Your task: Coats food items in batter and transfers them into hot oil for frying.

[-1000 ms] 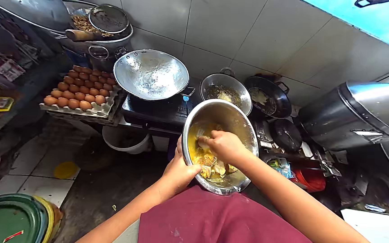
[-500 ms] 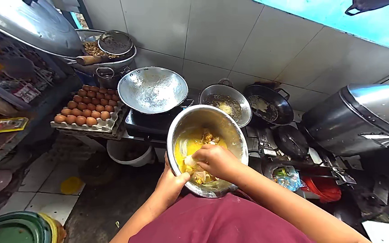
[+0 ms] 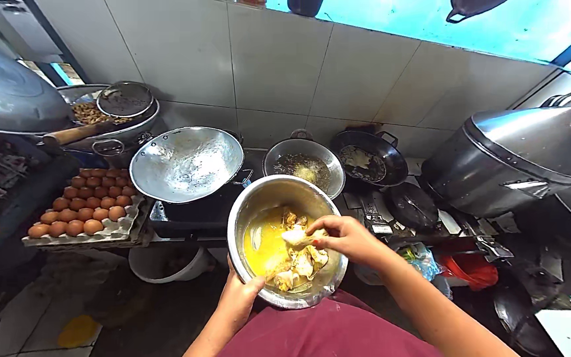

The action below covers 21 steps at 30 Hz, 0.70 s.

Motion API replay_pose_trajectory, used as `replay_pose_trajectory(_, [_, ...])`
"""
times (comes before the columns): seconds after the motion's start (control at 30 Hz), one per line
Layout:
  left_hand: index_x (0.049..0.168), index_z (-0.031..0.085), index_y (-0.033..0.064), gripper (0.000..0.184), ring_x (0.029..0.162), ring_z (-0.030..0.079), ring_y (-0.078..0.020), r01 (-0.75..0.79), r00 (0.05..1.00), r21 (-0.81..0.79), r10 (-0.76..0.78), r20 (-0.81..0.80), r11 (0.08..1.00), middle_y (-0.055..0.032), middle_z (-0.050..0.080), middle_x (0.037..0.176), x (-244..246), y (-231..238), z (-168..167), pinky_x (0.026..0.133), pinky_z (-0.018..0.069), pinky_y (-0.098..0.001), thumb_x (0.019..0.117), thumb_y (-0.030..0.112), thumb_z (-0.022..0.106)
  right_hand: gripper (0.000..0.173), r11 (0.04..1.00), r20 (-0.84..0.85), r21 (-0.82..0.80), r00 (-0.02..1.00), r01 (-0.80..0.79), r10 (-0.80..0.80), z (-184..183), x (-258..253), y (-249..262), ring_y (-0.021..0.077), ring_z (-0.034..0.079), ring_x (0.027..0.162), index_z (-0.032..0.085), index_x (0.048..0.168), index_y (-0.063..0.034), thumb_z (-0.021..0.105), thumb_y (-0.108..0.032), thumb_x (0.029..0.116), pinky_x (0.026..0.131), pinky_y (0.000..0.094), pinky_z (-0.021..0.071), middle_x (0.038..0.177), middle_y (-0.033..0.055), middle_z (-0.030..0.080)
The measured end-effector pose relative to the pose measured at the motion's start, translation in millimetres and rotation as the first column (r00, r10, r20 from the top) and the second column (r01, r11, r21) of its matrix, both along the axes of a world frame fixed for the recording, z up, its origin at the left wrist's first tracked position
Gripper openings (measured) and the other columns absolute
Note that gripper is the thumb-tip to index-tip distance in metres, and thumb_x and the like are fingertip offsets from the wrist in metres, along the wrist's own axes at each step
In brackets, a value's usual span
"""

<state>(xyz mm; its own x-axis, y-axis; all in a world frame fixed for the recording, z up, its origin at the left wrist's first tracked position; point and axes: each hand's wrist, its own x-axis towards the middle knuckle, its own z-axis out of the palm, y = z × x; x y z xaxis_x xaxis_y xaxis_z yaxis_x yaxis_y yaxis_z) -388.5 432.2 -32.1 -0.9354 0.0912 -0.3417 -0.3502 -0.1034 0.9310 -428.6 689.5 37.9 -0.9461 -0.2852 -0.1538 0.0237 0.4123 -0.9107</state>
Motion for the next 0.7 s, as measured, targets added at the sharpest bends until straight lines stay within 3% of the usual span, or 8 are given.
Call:
replay_pose_trajectory(0.07, [0.152, 0.022, -0.0043, 0.093, 0.102, 0.066, -0.0028, -0.002, 1.000, -0.001, 0.002, 0.023, 1.000, -0.0123, 0.060, 0.126, -4.8, 6.6, -1.0, 0.087, 0.0549, -0.0192, 0.0701, 0.000, 0.064, 0.023, 0.977, 0.020, -0.133, 0.986, 0.167, -0.166, 8.2, -5.4, 28.3, 0.0147, 0.072, 0.089, 0.069, 0.116, 0.0014, 0.065, -0.005, 0.0942, 0.084, 0.0339, 0.0624, 0.106, 0.0086, 0.072])
replay_pose_trajectory(0.17, [0.159, 0.012, 0.0015, 0.103, 0.109, 0.065, -0.0072, -0.007, 0.999, -0.005, 0.007, 0.048, 1.000, -0.0139, 0.058, 0.133, -10.7, 14.5, -1.2, 0.093, 0.0556, -0.0245, 0.0721, 0.003, 0.068, 0.024, 0.925, -0.021, -0.127, 0.931, 0.358, -0.364, 3.1, -24.0, 78.8, 0.0175, 0.073, 0.090, 0.067, 0.119, 0.0023, 0.063, -0.006, 0.0963, 0.083, 0.0343, 0.0633, 0.106, 0.0107, 0.072])
replay_pose_trajectory(0.33, [0.164, 0.003, 0.0172, 0.116, 0.123, 0.061, -0.0202, 0.019, 0.990, -0.129, 0.000, 0.144, 0.991, -0.0179, 0.043, 0.152, -13.1, 13.6, -3.9, 0.100, 0.0531, -0.0432, 0.0722, 0.019, 0.074, 0.025, 0.883, -0.014, 0.163, 0.896, 0.439, -0.443, -61.2, -107.6, 133.4, 0.0180, 0.070, 0.087, 0.065, 0.122, 0.0040, 0.062, -0.006, 0.0988, 0.082, 0.0341, 0.0608, 0.106, 0.0165, 0.069])
replay_pose_trajectory(0.47, [0.160, 0.017, 0.0099, 0.107, 0.117, 0.064, -0.0161, -0.056, 0.980, -0.147, 0.082, 0.184, 0.988, -0.0149, 0.053, 0.143, -5.2, 17.3, -6.4, 0.098, 0.0546, -0.0391, 0.0707, 0.019, 0.075, 0.030, 0.842, 0.088, 0.353, 0.881, 0.409, -0.465, -120.5, -172.6, 138.5, 0.0301, 0.069, 0.101, 0.063, 0.128, 0.0040, 0.061, -0.007, 0.1000, 0.093, 0.0452, 0.0566, 0.119, 0.0254, 0.066])
replay_pose_trajectory(0.53, [0.161, 0.012, 0.0084, 0.110, 0.113, 0.066, -0.0124, -0.121, 0.975, -0.123, 0.141, 0.173, 0.985, -0.0128, 0.058, 0.137, 2.1, 17.9, -5.6, 0.097, 0.0561, -0.0339, 0.0716, 0.015, 0.075, 0.033, 0.816, 0.084, 0.407, 0.873, 0.410, -0.481, -139.9, -191.8, 133.4, 0.0338, 0.068, 0.107, 0.064, 0.130, 0.0034, 0.061, -0.009, 0.0996, 0.097, 0.0496, 0.0544, 0.124, 0.0264, 0.065])
replay_pose_trajectory(0.6, [0.161, 0.005, 0.0057, 0.112, 0.113, 0.066, -0.0096, -0.193, 0.968, -0.078, 0.203, 0.146, 0.978, -0.0132, 0.058, 0.137, 8.6, 18.2, -3.7, 0.096, 0.0559, -0.0282, 0.0716, 0.008, 0.073, 0.034, 0.784, 0.067, 0.430, 0.850, 0.448, -0.522, -144.3, -202.1, 128.4, 0.0356, 0.066, 0.113, 0.065, 0.131, 0.0019, 0.062, -0.011, 0.0997, 0.100, 0.0518, 0.0525, 0.127, 0.0260, 0.065])
replay_pose_trajectory(0.7, [0.158, 0.011, -0.0006, 0.103, 0.107, 0.066, -0.0043, -0.252, 0.961, -0.049, 0.256, 0.102, 0.966, -0.0112, 0.059, 0.132, 14.2, 14.2, -0.4, 0.091, 0.0562, -0.0210, 0.0711, 0.000, 0.067, 0.035, 0.762, 0.061, 0.407, 0.818, 0.503, -0.572, -127.0, -201.1, 119.5, 0.0358, 0.065, 0.117, 0.064, 0.135, -0.0012, 0.059, -0.009, 0.1010, 0.102, 0.0519, 0.0504, 0.131, 0.0244, 0.065])
